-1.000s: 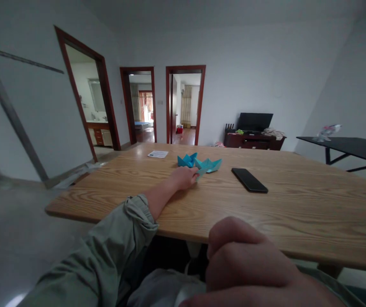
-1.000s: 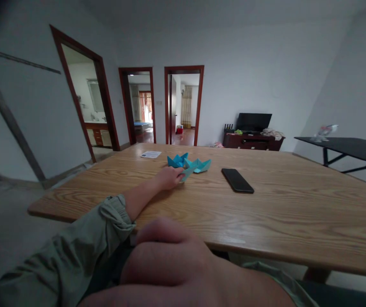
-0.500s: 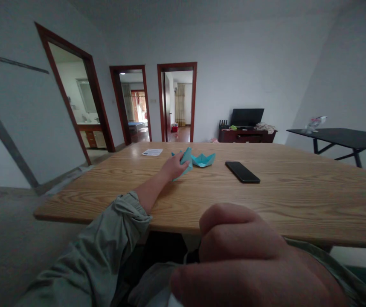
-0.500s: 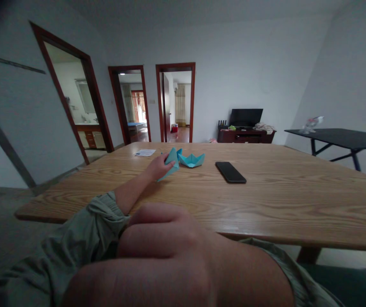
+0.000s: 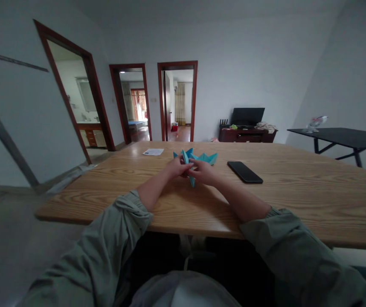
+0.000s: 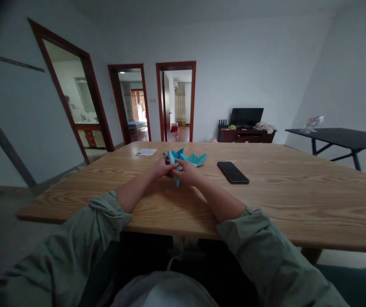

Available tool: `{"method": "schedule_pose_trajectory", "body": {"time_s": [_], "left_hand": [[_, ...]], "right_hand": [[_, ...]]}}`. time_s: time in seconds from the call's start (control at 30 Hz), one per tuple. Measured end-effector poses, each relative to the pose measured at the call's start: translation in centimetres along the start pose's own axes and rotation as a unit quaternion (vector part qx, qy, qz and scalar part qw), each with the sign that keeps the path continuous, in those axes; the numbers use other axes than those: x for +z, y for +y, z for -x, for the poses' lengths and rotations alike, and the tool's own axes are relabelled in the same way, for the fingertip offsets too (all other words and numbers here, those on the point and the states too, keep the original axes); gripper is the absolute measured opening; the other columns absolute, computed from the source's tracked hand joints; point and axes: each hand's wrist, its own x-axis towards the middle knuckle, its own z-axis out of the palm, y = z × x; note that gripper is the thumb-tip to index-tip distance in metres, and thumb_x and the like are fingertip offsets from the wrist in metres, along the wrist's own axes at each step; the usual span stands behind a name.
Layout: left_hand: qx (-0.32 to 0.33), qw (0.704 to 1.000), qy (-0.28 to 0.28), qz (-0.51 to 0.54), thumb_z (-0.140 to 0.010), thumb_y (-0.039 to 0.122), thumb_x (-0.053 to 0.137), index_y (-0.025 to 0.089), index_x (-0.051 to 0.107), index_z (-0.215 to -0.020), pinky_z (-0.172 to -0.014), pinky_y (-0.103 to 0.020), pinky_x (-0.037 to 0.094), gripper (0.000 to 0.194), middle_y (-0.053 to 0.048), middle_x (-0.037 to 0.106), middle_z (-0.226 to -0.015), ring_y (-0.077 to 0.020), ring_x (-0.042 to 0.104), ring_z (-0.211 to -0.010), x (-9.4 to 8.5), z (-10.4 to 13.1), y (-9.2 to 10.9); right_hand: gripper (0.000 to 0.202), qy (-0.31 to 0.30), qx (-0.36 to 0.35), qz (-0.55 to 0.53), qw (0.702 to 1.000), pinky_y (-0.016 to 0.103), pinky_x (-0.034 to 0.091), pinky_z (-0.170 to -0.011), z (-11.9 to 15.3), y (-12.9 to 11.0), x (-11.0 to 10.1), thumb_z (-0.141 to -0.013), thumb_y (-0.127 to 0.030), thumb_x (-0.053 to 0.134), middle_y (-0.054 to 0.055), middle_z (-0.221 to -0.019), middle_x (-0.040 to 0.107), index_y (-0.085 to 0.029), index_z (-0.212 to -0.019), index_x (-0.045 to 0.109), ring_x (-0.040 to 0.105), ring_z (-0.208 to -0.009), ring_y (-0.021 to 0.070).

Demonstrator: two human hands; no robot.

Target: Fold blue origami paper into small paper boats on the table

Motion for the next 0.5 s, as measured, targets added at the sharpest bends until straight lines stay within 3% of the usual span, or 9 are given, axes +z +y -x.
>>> {"method": "schedule_pose_trajectory", "body": {"time_s": [0.13, 0.37, 0.5], "left_hand": [[0.016, 0.998, -0.052, 0.031, -0.069, 0.044, 0.074, 0.016, 0.048, -0.102, -0.062, -0.030, 0.055, 0.050, -0.003, 0.062, -0.086, -0.0125, 0.061, -0.067, 0.3, 0.1, -0.4], [0.034, 0.995, -0.049, -0.078, -0.073, 0.047, 0.070, 0.015, 0.051, -0.098, -0.063, -0.027, 0.051, 0.045, -0.006, 0.064, -0.086, -0.0146, 0.061, -0.072, -0.3, -0.5, -1.7], [0.055, 0.993, -0.055, -0.090, -0.076, 0.042, 0.067, 0.015, 0.050, -0.097, -0.067, -0.029, 0.052, 0.038, -0.008, 0.064, -0.093, -0.0182, 0.063, -0.081, -0.5, -0.8, -2.3]], "right_hand": [[0.045, -0.008, -0.029, -0.053, 0.998, 0.026, 0.046, -0.077, 0.2, 1.2, 0.6, -0.085, -0.029, 0.054, 0.006, -0.108, 0.068, -0.019, -0.129, 0.054, 0.063, -0.082, 0.0163], [0.040, -0.034, -0.032, -0.098, 0.994, 0.028, 0.046, -0.084, 0.0, 2.5, 1.2, -0.085, -0.026, 0.052, 0.004, -0.113, 0.067, -0.019, -0.124, 0.059, 0.062, -0.093, 0.0181], [0.034, -0.015, -0.021, -0.067, 0.997, 0.028, 0.046, -0.082, -0.2, 3.0, 1.4, -0.089, -0.029, 0.043, 0.006, -0.102, 0.070, -0.017, -0.112, 0.066, 0.062, -0.092, 0.0198]]}}
